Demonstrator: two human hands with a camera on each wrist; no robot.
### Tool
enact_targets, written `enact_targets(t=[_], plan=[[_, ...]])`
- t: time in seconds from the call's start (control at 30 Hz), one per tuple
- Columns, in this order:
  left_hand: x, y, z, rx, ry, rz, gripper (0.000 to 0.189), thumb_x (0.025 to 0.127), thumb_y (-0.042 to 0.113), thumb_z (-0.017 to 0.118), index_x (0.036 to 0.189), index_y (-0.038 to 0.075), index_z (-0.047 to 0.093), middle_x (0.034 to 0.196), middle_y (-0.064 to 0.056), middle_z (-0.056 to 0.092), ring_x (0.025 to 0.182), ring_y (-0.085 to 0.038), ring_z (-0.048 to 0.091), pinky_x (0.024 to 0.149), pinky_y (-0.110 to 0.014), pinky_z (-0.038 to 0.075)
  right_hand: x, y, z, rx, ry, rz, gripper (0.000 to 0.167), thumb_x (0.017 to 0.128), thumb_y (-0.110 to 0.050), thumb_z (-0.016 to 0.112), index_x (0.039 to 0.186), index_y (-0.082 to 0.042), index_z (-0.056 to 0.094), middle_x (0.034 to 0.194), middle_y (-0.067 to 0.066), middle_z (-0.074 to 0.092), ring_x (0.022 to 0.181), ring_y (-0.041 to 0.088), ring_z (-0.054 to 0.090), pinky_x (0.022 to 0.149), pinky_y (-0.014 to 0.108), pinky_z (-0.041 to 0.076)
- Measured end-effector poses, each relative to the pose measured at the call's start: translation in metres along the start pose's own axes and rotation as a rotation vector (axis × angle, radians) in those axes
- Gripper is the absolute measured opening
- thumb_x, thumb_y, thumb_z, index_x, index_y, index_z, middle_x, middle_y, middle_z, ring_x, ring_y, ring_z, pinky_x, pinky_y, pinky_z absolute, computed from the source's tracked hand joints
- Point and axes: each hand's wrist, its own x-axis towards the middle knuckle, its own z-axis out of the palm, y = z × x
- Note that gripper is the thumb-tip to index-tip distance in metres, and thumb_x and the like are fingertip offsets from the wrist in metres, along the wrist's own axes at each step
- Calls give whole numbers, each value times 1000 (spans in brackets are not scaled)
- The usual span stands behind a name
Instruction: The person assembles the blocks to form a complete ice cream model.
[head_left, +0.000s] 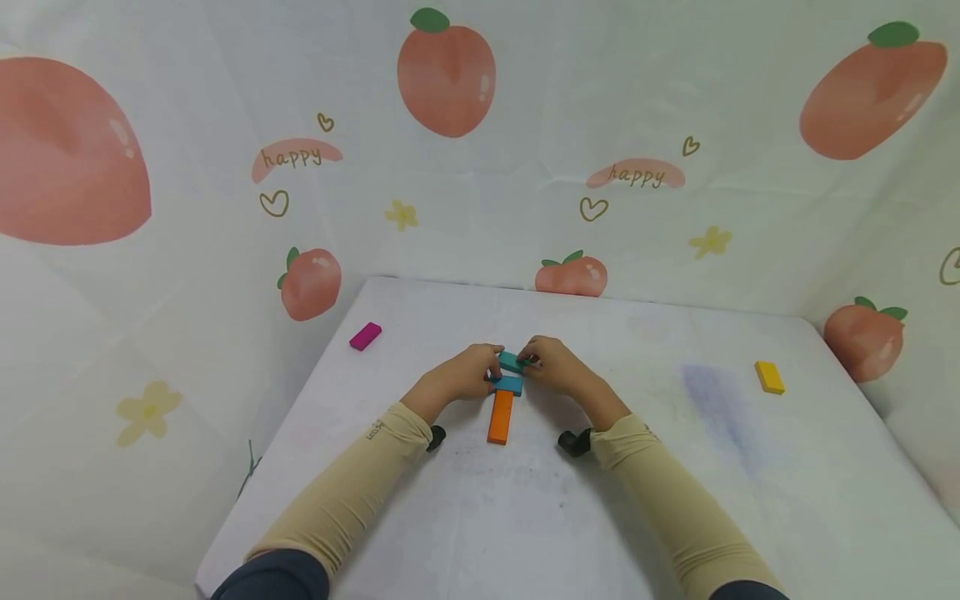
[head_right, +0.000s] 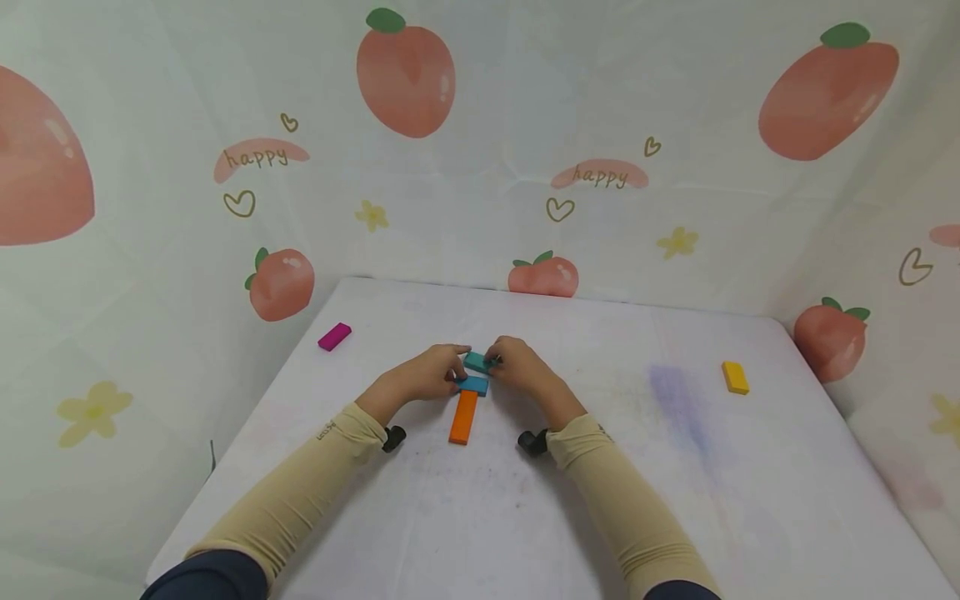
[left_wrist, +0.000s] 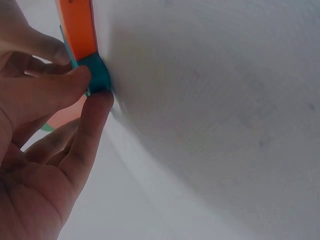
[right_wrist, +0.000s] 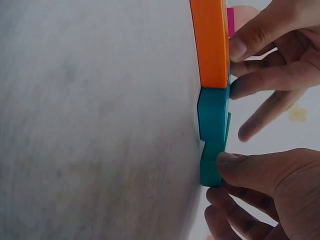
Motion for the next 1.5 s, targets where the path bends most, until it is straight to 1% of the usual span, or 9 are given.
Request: enact_targets(t=[0.17,0.3,0.47,0.77,1.0,1.17,1.33,1.5], plan=[[0,2,-1,8,2,9,22,95,-1,74,116,-3,79,164,-18,47,119,-29,69,102,-37,58,-1,-3,1,12,-8,-26,20,97,3,68,114,5,78,113,16,74,107,32,70,100,46,59],[-1,1,-1,-5,5,10,21,94,-2,74,114,-4,79,162,-21,49,113,-28,68,102,-38,58,-2,-4,2,18,-15,-35,20,98,2,68,115,4,78,114,16,74,108,31,70,101,46,59],[-1,1,0,-13,4,9,20,95,-2,74,114,-5,79,158,-22,53,115,-28,66,103,-40,57,-2,-2,4,20,-13,-47,20,98,2,68,114,4,78,114,15,74,108,31,70,101,45,59],[-3,3,-2,-24,10,18,20,95,-3,72,114,-6,79,148,-22,62,115,-27,67,101,-40,58,-5,-5,3,32,-30,-42,20,98,3,66,115,5,78,115,15,74,111,30,71,102,44,59],[-6,4,-1,-14,29,40,19,94,-4,72,112,-7,78,133,-21,69,105,-26,65,98,-40,58,-6,-7,4,34,-49,-25,22,99,4,65,116,5,78,116,15,73,109,28,68,103,44,58],[-6,4,0,-15,34,36,19,94,-4,72,111,-7,78,131,-20,69,101,-23,62,95,-38,58,-6,-7,4,25,-52,-32,22,98,4,65,115,4,79,114,14,73,107,27,68,102,44,58],[-5,3,1,-11,36,31,18,94,-4,72,110,-6,78,127,-18,71,94,-21,60,87,-34,57,-8,-8,4,34,-54,-37,21,99,0,67,115,3,79,115,14,72,106,26,68,101,44,58],[-5,3,1,-4,36,32,18,93,-4,73,110,-5,79,121,-18,72,92,-20,60,87,-35,57,-11,-9,5,29,-48,-42,20,100,-2,68,116,3,79,116,14,71,105,25,67,100,44,58]])
